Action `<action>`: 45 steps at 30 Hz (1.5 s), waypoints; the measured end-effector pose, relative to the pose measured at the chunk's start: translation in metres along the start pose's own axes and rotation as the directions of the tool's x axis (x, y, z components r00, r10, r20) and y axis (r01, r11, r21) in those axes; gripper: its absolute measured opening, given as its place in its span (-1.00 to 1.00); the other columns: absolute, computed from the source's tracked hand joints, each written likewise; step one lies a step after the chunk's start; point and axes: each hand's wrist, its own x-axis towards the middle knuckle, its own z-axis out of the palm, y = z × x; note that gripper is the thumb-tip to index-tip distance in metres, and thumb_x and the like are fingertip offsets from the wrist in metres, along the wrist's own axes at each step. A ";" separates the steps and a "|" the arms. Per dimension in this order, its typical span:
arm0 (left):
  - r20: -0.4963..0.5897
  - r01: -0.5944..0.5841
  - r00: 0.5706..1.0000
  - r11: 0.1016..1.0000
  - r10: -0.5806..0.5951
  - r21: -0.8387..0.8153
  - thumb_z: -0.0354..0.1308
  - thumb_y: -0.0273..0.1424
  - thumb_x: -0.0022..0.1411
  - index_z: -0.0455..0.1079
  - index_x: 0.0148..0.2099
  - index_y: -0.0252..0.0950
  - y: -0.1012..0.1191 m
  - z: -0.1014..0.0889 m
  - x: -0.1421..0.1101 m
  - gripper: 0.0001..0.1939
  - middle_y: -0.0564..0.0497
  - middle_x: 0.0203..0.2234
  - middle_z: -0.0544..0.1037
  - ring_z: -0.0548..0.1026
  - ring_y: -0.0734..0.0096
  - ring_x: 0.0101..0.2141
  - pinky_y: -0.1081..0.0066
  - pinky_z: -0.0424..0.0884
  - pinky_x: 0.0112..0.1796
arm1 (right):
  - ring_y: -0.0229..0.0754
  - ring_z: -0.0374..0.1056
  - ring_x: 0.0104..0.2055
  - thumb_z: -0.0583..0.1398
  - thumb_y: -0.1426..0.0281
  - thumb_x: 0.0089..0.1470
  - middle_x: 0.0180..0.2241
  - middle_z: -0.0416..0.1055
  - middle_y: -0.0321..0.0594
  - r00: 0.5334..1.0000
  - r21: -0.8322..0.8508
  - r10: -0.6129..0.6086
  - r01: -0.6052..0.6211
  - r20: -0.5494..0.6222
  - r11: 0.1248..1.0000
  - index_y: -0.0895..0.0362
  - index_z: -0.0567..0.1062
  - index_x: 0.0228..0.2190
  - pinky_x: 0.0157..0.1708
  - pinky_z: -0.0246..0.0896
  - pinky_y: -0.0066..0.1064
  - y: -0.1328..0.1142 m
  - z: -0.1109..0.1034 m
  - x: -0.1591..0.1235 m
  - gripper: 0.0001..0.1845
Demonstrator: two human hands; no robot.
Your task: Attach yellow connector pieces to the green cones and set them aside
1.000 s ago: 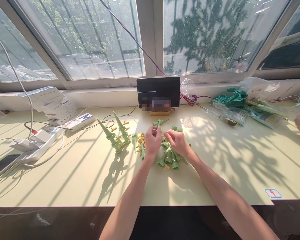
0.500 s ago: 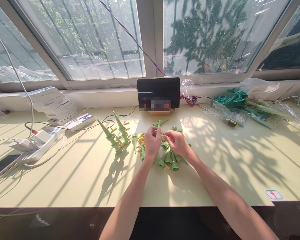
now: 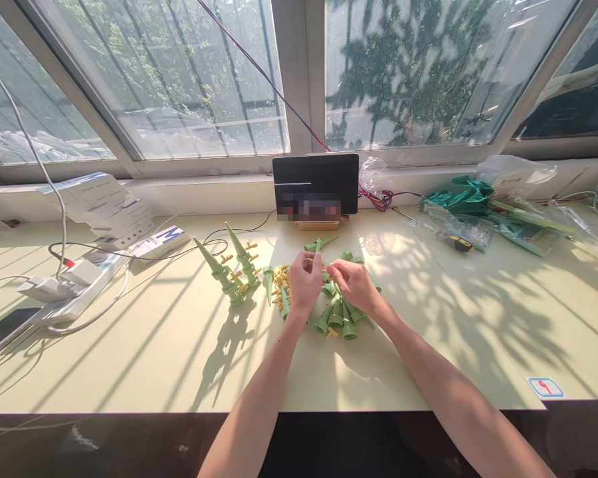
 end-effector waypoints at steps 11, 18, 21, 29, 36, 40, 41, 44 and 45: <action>-0.035 0.015 0.999 1.000 -0.015 0.017 0.09 -0.18 0.26 0.35 -0.33 -0.26 0.000 -0.001 0.002 -0.75 0.10 -0.65 0.40 0.33 0.44 -0.57 0.43 0.24 -0.45 | -0.31 0.17 -0.51 0.10 0.29 0.23 -0.43 0.36 -0.25 1.000 0.047 -0.013 0.012 0.022 0.999 0.14 0.40 -0.34 -0.54 0.06 -0.47 0.002 0.001 0.000 -0.81; 0.000 0.023 1.000 0.999 -0.023 -0.024 0.11 -0.16 0.25 0.36 -0.31 -0.25 -0.001 0.000 0.001 -0.75 0.07 -0.60 0.45 0.35 0.44 -0.55 0.44 0.26 -0.43 | -0.34 0.00 -0.56 0.07 0.31 0.24 -0.57 0.17 -0.36 1.000 0.034 -0.017 0.016 0.024 0.999 0.14 0.36 -0.44 -0.55 -0.05 -0.47 0.000 -0.001 -0.001 -0.76; 0.017 0.014 1.000 0.999 -0.014 -0.040 0.11 -0.16 0.25 0.35 -0.31 -0.24 -0.004 0.001 0.001 -0.75 0.08 -0.61 0.43 0.33 0.45 -0.55 0.45 0.24 -0.45 | -0.34 -0.03 -0.57 0.04 0.31 0.25 -0.61 0.11 -0.38 0.999 0.024 -0.020 0.019 0.028 1.000 0.14 0.31 -0.51 -0.55 -0.09 -0.46 -0.002 -0.002 -0.001 -0.70; 0.032 0.004 0.999 0.995 -0.001 -0.096 0.13 -0.14 0.23 0.36 -0.29 -0.25 -0.008 0.004 0.001 -0.74 0.09 -0.62 0.41 0.33 0.46 -0.55 0.47 0.22 -0.48 | -0.34 0.01 -0.60 -0.03 0.23 0.31 -0.64 0.13 -0.37 0.999 0.014 0.011 -0.011 0.048 1.000 0.14 0.28 -0.56 -0.55 -0.06 -0.47 0.000 0.000 -0.002 -0.57; 0.016 0.030 0.999 0.990 -0.028 -0.136 0.13 -0.13 0.23 0.34 -0.30 -0.25 -0.005 0.002 0.000 -0.72 0.09 -0.60 0.42 0.34 0.48 -0.56 0.47 0.25 -0.47 | -0.34 0.02 -0.58 -0.01 0.21 0.30 -0.62 0.17 -0.36 1.000 0.014 0.005 -0.005 0.021 1.000 0.13 0.29 -0.55 -0.54 -0.04 -0.45 -0.001 0.000 0.000 -0.58; -0.004 0.042 0.999 0.989 -0.043 -0.139 0.13 -0.11 0.23 0.34 -0.30 -0.26 -0.004 0.001 0.000 -0.70 0.07 -0.57 0.45 0.37 0.47 -0.54 0.46 0.28 -0.45 | -0.33 0.13 -0.56 0.10 0.24 0.22 -0.43 0.38 -0.24 1.000 0.035 -0.003 0.002 0.027 0.999 0.14 0.42 -0.33 -0.54 0.05 -0.46 -0.002 0.001 0.001 -0.77; -0.005 0.046 0.999 0.989 -0.047 -0.140 0.13 -0.11 0.23 0.34 -0.30 -0.26 -0.004 0.001 0.000 -0.70 0.07 -0.56 0.45 0.38 0.47 -0.53 0.46 0.29 -0.45 | -0.32 0.16 -0.53 0.12 0.25 0.21 -0.39 0.41 -0.21 0.999 0.039 -0.012 0.011 0.030 0.999 0.14 0.42 -0.31 -0.54 0.07 -0.46 -0.001 0.001 0.000 -0.79; -0.006 0.046 0.999 0.990 -0.047 -0.136 0.13 -0.11 0.23 0.34 -0.30 -0.26 -0.004 0.001 0.000 -0.70 0.06 -0.56 0.45 0.38 0.46 -0.52 0.46 0.30 -0.43 | -0.28 0.22 -0.48 0.12 0.29 0.20 -0.38 0.41 -0.19 0.999 0.047 -0.025 0.024 0.035 0.999 0.14 0.43 -0.32 -0.52 0.10 -0.46 0.000 0.001 0.000 -0.82; -0.004 0.043 0.999 0.990 -0.044 -0.134 0.12 -0.11 0.23 0.34 -0.30 -0.26 -0.004 0.001 0.000 -0.70 0.06 -0.56 0.45 0.38 0.46 -0.52 0.46 0.30 -0.43 | -0.28 0.22 -0.48 0.12 0.29 0.21 -0.40 0.40 -0.20 0.999 0.048 -0.022 0.021 0.032 0.999 0.14 0.42 -0.33 -0.51 0.10 -0.46 0.000 0.001 0.000 -0.82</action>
